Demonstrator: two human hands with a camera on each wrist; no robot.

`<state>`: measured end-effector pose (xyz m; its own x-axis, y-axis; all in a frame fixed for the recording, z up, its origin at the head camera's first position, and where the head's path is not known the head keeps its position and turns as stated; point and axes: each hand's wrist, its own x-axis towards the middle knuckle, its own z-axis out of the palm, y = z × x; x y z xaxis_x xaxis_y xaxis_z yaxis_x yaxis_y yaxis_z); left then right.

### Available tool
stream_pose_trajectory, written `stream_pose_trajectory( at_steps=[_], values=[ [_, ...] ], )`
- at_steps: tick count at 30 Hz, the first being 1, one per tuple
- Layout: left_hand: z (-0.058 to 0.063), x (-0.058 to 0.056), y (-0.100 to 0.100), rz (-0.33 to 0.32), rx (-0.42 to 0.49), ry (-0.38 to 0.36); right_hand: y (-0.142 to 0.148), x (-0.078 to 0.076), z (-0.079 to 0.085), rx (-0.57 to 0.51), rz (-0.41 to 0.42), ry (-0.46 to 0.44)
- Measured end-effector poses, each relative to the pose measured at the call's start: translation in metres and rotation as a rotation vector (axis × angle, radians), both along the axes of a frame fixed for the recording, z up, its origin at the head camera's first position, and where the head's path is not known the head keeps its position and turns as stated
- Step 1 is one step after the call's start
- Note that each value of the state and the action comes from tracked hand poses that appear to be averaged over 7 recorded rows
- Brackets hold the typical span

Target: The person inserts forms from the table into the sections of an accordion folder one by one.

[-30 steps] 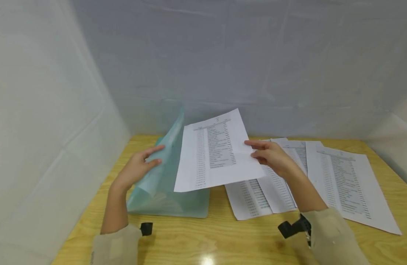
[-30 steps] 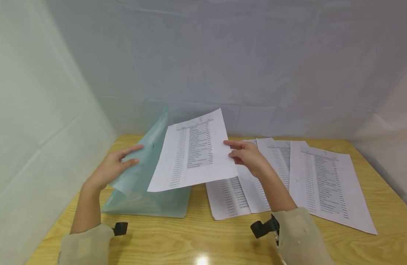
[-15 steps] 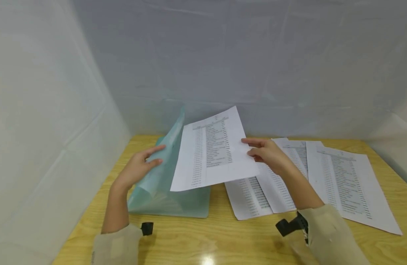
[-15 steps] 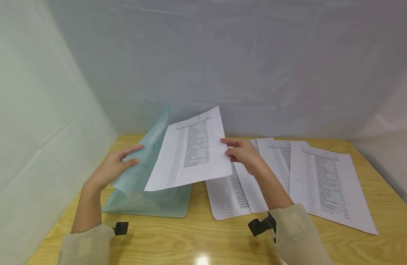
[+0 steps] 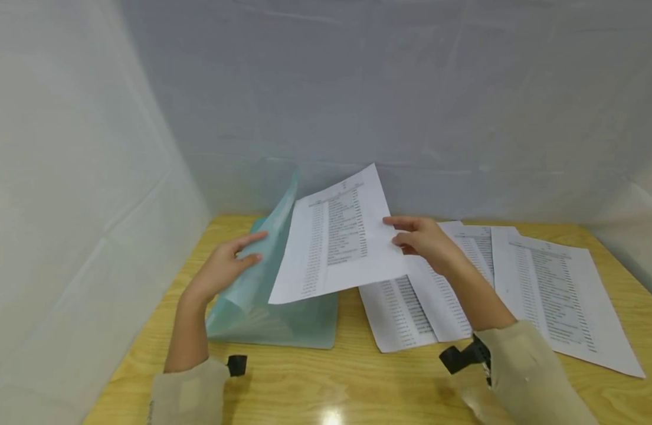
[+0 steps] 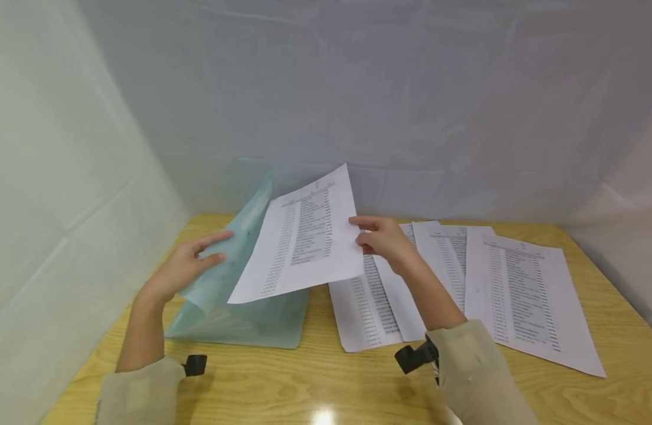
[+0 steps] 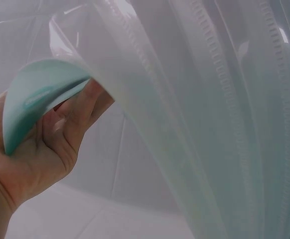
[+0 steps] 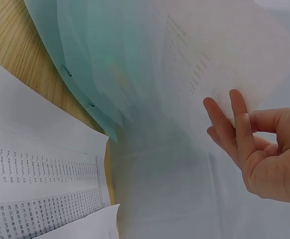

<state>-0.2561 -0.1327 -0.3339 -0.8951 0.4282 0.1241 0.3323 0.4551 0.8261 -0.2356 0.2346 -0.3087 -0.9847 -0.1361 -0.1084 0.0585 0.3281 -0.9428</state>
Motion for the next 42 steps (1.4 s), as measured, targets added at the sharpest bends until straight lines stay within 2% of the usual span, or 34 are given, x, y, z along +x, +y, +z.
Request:
stream_pose_trajectory(
  at_steps=[17,27,35,42],
  values=[
    [0.0,0.0,0.004,-0.007,-0.001,0.0,-0.016,-0.003,0.002,0.055,-0.055,0.039],
    [0.001,0.0,0.005,-0.001,-0.004,-0.007,-0.031,0.0,0.002,0.065,-0.035,0.086],
    [0.001,0.002,0.004,0.008,-0.01,-0.024,-0.044,0.002,0.0,0.048,-0.022,0.075],
    [0.004,0.002,0.004,0.012,-0.011,-0.021,-0.051,0.0,-0.001,-0.012,-0.008,0.054]
  ],
)
